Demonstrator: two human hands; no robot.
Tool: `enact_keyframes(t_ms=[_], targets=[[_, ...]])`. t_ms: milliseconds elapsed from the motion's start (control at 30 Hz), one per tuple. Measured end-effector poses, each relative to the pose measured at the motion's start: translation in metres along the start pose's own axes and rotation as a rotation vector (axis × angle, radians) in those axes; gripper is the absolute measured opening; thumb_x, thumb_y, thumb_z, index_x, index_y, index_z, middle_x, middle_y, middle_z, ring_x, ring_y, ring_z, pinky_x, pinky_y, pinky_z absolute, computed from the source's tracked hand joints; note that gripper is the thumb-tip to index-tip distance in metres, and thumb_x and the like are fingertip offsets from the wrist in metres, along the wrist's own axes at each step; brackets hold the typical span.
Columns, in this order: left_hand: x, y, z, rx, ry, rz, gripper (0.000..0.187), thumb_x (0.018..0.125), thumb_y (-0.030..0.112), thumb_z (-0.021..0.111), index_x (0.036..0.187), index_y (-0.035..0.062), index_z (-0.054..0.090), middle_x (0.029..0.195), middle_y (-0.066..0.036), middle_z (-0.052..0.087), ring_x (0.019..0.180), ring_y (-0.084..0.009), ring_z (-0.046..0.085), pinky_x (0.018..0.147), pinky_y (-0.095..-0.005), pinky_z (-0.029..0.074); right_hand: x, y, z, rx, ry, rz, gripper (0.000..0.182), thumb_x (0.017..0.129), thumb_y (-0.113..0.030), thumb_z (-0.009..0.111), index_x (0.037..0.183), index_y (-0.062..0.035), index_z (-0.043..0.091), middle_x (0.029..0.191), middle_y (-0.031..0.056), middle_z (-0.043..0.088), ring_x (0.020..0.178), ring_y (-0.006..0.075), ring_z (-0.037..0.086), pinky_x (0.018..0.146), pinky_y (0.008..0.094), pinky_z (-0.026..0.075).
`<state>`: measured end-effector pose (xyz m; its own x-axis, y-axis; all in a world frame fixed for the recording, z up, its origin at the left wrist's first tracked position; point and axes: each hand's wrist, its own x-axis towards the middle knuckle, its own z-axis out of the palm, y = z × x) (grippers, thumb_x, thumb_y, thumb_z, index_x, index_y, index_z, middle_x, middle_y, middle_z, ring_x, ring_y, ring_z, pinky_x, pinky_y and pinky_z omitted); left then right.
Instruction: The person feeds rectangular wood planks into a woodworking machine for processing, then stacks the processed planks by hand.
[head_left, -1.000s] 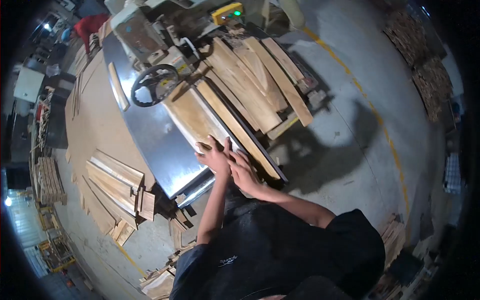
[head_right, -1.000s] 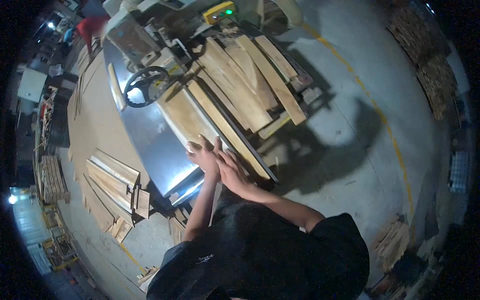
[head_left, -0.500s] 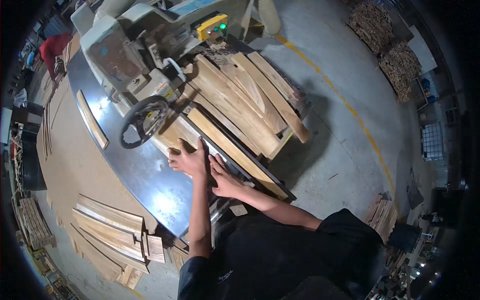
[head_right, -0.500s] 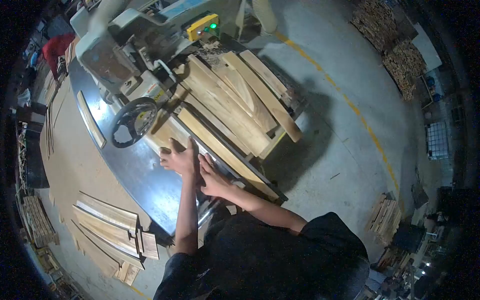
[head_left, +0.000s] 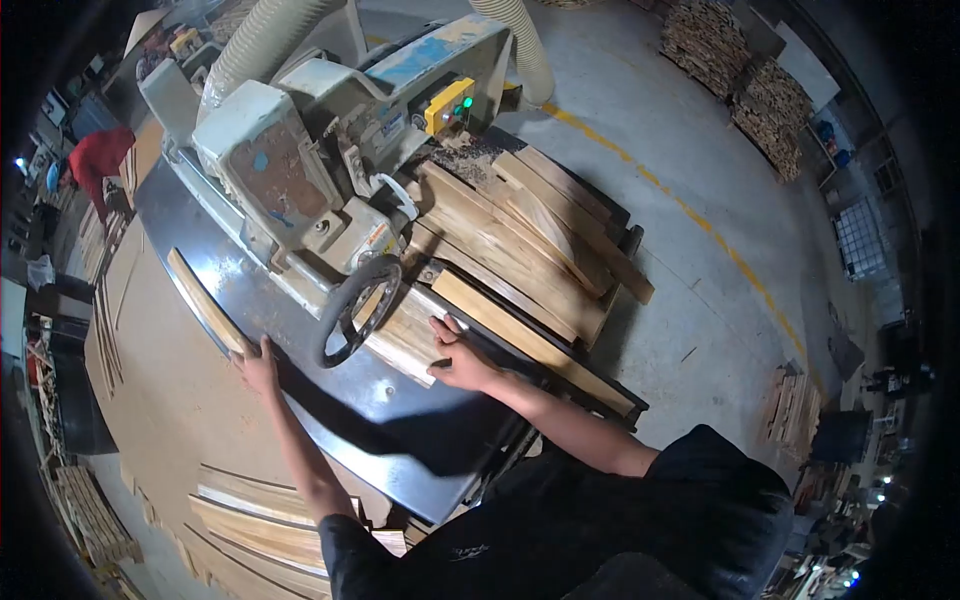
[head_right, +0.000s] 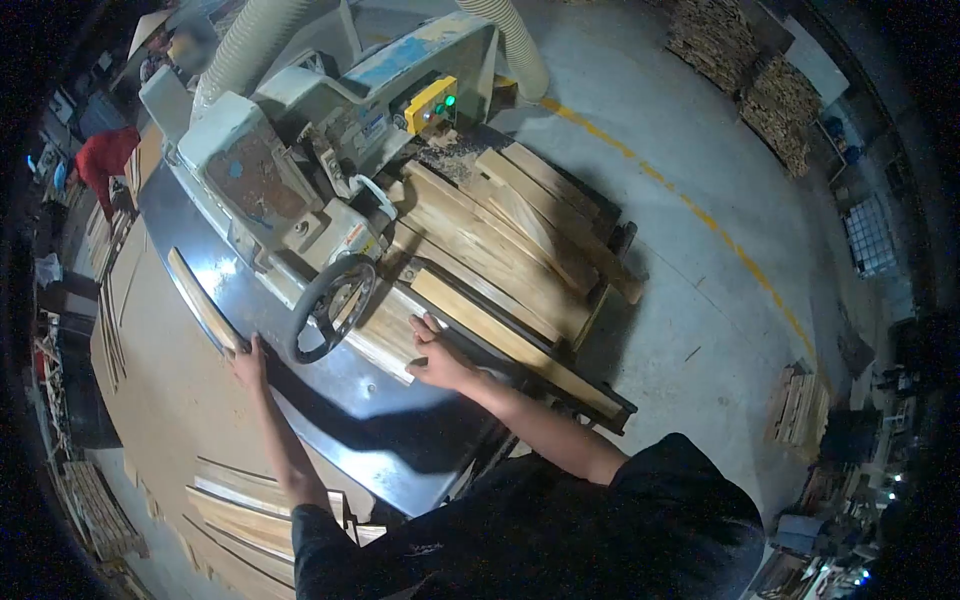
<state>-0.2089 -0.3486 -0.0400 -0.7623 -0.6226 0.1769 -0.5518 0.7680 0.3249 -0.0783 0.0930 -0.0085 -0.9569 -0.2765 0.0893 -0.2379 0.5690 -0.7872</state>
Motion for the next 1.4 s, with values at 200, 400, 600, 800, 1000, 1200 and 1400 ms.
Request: enact_keyframes(t_ms=[200, 400, 600, 800, 1000, 1200, 1400], targets=[[-0.047, 0.01, -0.009, 0.128, 0.071, 0.242, 0.034, 0.084, 0.025, 0.062, 0.113, 0.0105, 0.072, 0.132, -0.032, 0.053, 0.115, -0.0429, 0.058, 0.097, -0.0488, 0.046, 0.041, 0.015, -0.011, 0.109, -0.164, -0.038, 0.048, 0.084, -0.03, 0.074, 0.118, 0.0021, 0.065, 0.154, 0.02, 0.036, 0.147, 0.0381, 0.025, 0.117, 0.0424, 0.027], [-0.26, 0.07, -0.06, -0.083, 0.205, 0.315, 0.025, 0.084, 0.029, 0.067, 0.091, 0.0068, 0.075, 0.099, -0.02, 0.065, 0.096, -0.037, 0.061, 0.084, -0.0457, 0.049, -0.005, 0.033, -0.005, 0.433, -0.14, -0.018, 0.034, 0.088, -0.023, 0.071, 0.117, -0.0068, 0.069, 0.144, 0.0123, 0.052, 0.142, 0.0308, 0.036, 0.115, 0.0426, 0.03], [-0.42, 0.098, -0.075, -0.486, 0.148, 0.194, 0.014, 0.077, 0.009, 0.074, 0.07, 0.0017, 0.065, 0.076, -0.015, 0.059, 0.071, -0.0333, 0.055, 0.065, -0.043, 0.043, -0.115, 0.028, -0.016, 0.103, -0.29, -0.298, 0.045, 0.08, -0.018, 0.076, 0.123, -0.0073, 0.066, 0.142, 0.0126, 0.053, 0.141, 0.0353, 0.037, 0.115, 0.0459, 0.032], [-0.474, 0.12, -0.049, -0.484, 0.183, 0.146, 0.035, 0.076, 0.029, 0.08, 0.096, 0.0007, 0.073, 0.129, -0.024, 0.058, 0.121, -0.0393, 0.052, 0.102, -0.0472, 0.038, -0.199, 0.053, -0.052, 0.095, -0.315, -0.262, 0.047, 0.083, 0.001, 0.068, 0.129, -0.0018, 0.061, 0.142, 0.0143, 0.052, 0.136, 0.0318, 0.043, 0.115, 0.0407, 0.034], [-0.521, 0.143, -0.056, -0.405, 0.071, 0.259, 0.046, 0.076, 0.039, 0.08, 0.104, 0.0041, 0.073, 0.139, -0.018, 0.053, 0.134, -0.0361, 0.043, 0.108, -0.0485, 0.03, -0.255, 0.052, -0.105, 0.045, -0.315, -0.225, 0.04, 0.086, 0.0, 0.064, 0.125, 0.005, 0.061, 0.143, 0.0237, 0.047, 0.133, 0.0394, 0.043, 0.111, 0.0446, 0.036], [-0.544, 0.178, -0.045, -0.362, -0.057, 0.349, 0.055, 0.076, 0.049, 0.077, 0.111, 0.0074, 0.07, 0.145, -0.014, 0.05, 0.14, -0.036, 0.037, 0.108, -0.055, 0.026, -0.283, 0.038, -0.135, -0.165, -0.283, -0.358, 0.033, 0.086, -0.008, 0.068, 0.114, 0.0078, 0.064, 0.148, 0.0237, 0.04, 0.14, 0.0412, 0.034, 0.113, 0.0467, 0.033], [-0.536, 0.198, -0.046, -0.35, -0.12, 0.407, 0.053, 0.078, 0.043, 0.077, 0.116, 0.007, 0.069, 0.145, -0.016, 0.05, 0.137, -0.0397, 0.04, 0.108, -0.0548, 0.03, -0.293, 0.027, -0.147, 0.316, -0.37, -0.082, 0.026, 0.09, -0.009, 0.066, 0.114, 0.0008, 0.068, 0.131, 0.0171, 0.06, 0.121, 0.0338, 0.057, 0.106, 0.0403, 0.042]])
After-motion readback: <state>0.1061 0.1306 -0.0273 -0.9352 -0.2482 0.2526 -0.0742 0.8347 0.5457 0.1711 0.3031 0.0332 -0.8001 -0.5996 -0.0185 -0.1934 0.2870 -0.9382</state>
